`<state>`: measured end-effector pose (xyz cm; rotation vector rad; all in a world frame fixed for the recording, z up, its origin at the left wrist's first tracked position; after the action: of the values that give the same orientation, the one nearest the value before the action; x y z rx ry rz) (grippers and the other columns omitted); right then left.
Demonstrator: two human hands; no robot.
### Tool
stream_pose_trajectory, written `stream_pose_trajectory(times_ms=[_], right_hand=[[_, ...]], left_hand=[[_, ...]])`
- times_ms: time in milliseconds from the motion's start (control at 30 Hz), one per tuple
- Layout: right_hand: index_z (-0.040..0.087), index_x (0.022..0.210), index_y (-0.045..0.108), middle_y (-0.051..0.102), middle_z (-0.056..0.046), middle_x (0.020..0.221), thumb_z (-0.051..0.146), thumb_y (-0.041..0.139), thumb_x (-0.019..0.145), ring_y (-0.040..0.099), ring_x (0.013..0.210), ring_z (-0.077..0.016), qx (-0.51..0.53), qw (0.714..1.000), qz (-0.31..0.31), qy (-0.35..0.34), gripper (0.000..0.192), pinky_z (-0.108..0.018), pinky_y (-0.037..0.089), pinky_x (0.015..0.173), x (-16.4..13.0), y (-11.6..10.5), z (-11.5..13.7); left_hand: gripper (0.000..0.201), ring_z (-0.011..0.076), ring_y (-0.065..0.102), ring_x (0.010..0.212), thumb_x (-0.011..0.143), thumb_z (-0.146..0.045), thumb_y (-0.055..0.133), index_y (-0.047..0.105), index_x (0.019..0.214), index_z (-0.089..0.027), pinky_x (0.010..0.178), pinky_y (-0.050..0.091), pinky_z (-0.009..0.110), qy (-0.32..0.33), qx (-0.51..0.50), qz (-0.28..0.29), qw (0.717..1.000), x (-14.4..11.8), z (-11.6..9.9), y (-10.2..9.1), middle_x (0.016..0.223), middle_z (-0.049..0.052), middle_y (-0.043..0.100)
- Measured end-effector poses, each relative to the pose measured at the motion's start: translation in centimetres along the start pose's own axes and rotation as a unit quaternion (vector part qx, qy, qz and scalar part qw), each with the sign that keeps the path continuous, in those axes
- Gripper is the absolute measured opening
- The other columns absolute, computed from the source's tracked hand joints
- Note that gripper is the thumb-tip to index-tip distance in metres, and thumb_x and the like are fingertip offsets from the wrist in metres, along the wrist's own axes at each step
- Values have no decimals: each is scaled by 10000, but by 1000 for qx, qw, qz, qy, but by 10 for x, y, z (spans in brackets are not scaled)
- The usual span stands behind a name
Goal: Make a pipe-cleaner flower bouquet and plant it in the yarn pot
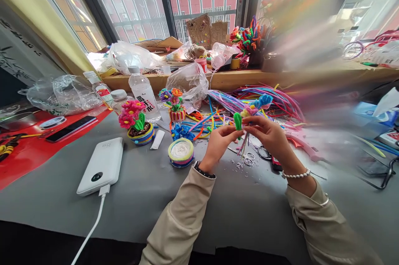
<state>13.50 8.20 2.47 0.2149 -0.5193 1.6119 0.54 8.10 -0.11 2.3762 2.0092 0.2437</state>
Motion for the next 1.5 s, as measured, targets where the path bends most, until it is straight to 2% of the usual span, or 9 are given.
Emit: stream_pose_trajectory(times_ms=[167, 300, 467, 667, 767, 967, 1167, 1233, 1500], right_hand=[[218, 829, 485, 678, -14, 829, 268, 654, 675, 636, 725, -157, 90, 994, -57, -5, 234, -334, 507, 718, -1, -2, 0], [194, 765, 570, 695, -26, 754, 303, 672, 641, 643, 740, -204, 22, 995, -89, 45, 195, -358, 503, 715, -4, 0, -5], [184, 724, 627, 664, -15, 722, 337, 652, 649, 618, 681, -179, 21, 995, -80, 47, 172, -330, 499, 646, -5, 4, -9], [197, 642, 673, 555, -5, 643, 307, 635, 664, 502, 651, -151, -100, 990, -95, -5, 119, -305, 436, 612, -5, 0, -4], [196, 637, 678, 529, -4, 600, 311, 626, 672, 473, 633, -151, -92, 992, -90, 18, 130, -309, 433, 599, -5, 1, -10], [185, 639, 673, 550, -18, 706, 328, 607, 689, 499, 686, -148, -38, 996, -84, 17, 165, -295, 442, 633, -6, 4, -10], [175, 648, 669, 598, -3, 659, 311, 640, 651, 533, 625, -138, -29, 992, -113, 40, 139, -281, 440, 602, -9, 4, -7], [178, 659, 671, 620, -1, 630, 315, 651, 638, 552, 596, -143, -19, 991, -120, 57, 140, -285, 449, 581, -9, 3, -9], [207, 731, 692, 663, -4, 708, 303, 648, 656, 570, 646, -150, -56, 988, -144, 18, 129, -302, 466, 624, -7, -8, -6]], left_hand=[[287, 104, 550, 621, 547, -285, 715, 610, 750, -110, 610, 454, 257, -32, -83, -62, 994, -1, 5, -8, 715, 23, 595], [292, 99, 549, 625, 541, -273, 721, 585, 759, -134, 614, 445, 254, -37, -122, -57, 990, -3, 7, -5, 698, -3, 576], [261, 70, 481, 585, 536, -308, 716, 573, 646, -121, 586, 379, 218, -6, -64, -66, 996, -3, 6, -5, 628, -20, 535], [282, 93, 501, 585, 538, -318, 713, 563, 691, -134, 573, 385, 229, 22, 0, -56, 998, -3, 6, -2, 643, -6, 554], [253, 92, 500, 560, 579, -340, 683, 546, 662, -144, 559, 390, 228, 48, 50, -76, 995, -5, 1, -4, 616, -11, 546], [254, 89, 493, 539, 602, -361, 659, 512, 599, -154, 531, 375, 214, 55, 136, -83, 986, -6, -2, -4, 581, -20, 536], [237, 111, 546, 549, 644, -339, 635, 572, 816, -190, 566, 394, 225, 88, 189, -87, 974, -9, -6, -3, 577, -24, 579], [212, 124, 556, 562, 669, -345, 612, 601, 813, -190, 579, 396, 236, 94, 209, -83, 970, -9, -7, -3, 592, -7, 600], [193, 167, 577, 748, 651, -315, 631, 674, 751, -156, 662, 433, 251, 84, 143, -81, 983, -4, -7, -11, 809, 69, 649]])
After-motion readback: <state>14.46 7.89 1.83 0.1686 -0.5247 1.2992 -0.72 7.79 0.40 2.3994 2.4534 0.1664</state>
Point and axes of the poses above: each hand's wrist, its own x-axis towards the middle knuckle, its own y-axis out of the palm, z = x × y, the point moved 7 cm from there along x, towards the middle knuckle
